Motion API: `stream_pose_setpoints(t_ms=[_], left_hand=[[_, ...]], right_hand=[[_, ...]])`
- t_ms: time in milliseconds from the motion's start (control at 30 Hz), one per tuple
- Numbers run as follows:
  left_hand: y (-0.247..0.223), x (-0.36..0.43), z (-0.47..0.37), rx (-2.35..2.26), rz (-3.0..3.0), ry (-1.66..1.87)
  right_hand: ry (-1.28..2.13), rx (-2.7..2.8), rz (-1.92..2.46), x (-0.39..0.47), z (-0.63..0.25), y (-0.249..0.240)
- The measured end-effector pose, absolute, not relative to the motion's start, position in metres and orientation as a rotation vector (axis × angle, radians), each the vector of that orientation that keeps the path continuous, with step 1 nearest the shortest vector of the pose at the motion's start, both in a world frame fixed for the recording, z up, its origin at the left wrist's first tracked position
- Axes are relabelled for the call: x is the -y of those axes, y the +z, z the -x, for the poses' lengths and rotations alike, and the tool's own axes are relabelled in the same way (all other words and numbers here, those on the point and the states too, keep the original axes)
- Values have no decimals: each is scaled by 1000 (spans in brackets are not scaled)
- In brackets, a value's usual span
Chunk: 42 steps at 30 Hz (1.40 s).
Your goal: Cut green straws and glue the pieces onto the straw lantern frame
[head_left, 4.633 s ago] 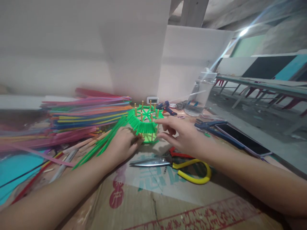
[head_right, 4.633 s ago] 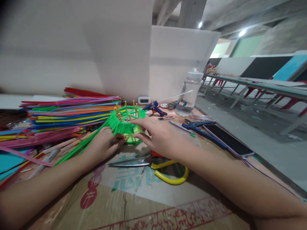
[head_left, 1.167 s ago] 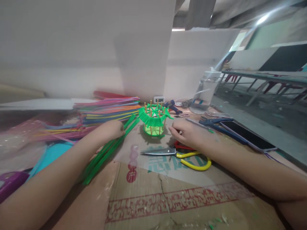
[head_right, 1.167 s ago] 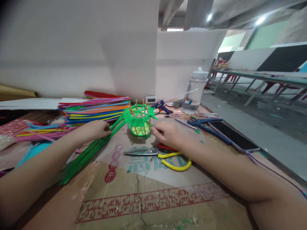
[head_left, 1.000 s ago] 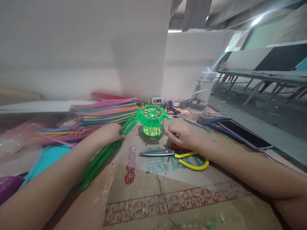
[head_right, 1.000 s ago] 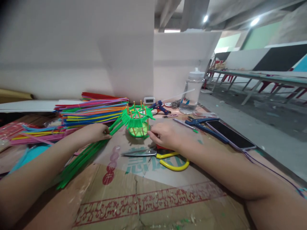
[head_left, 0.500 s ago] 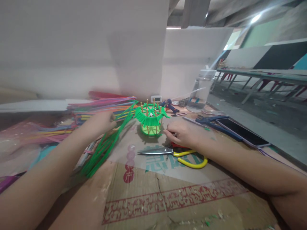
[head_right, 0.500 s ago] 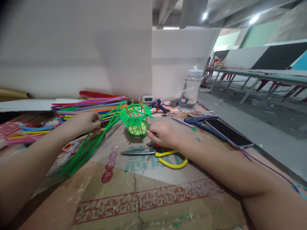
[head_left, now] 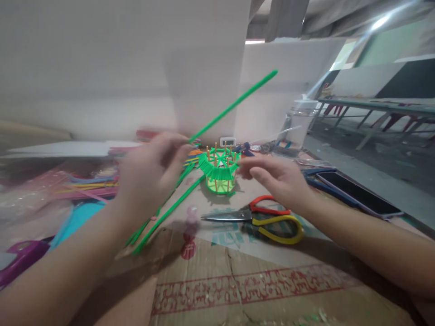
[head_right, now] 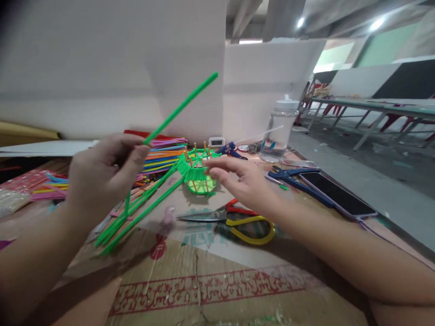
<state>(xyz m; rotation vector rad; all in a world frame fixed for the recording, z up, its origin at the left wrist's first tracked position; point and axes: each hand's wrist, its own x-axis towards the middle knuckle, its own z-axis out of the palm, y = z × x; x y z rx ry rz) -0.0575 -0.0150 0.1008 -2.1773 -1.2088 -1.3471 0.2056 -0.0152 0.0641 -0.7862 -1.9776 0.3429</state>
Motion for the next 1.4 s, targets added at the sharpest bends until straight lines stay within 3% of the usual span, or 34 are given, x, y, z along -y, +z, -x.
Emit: stream_pose_setpoints(t_ms=[100, 267, 500, 633, 800, 1133, 1400], left_hand=[[93, 30, 22, 1055, 2555, -1252], [80, 31, -11, 1093, 2924, -1036], [35, 1, 19, 1354, 3032, -392], [21, 0, 23, 1294, 3069, -426], [21, 9, 14, 893, 3237, -324], [32, 2, 19, 646, 3393, -98], [38, 0, 38, 943, 3416, 35]], right_hand=[[521, 1897, 678, 34, -194, 82], [526, 1784, 597, 57, -196, 102], [47, 1950, 829, 41, -245, 99], [-14, 2272, 868, 14, -252, 53], [78, 2567, 1070, 15, -239, 22], [167, 2828, 1419, 11, -244, 39], [387, 2947, 1543, -10, -290, 55]])
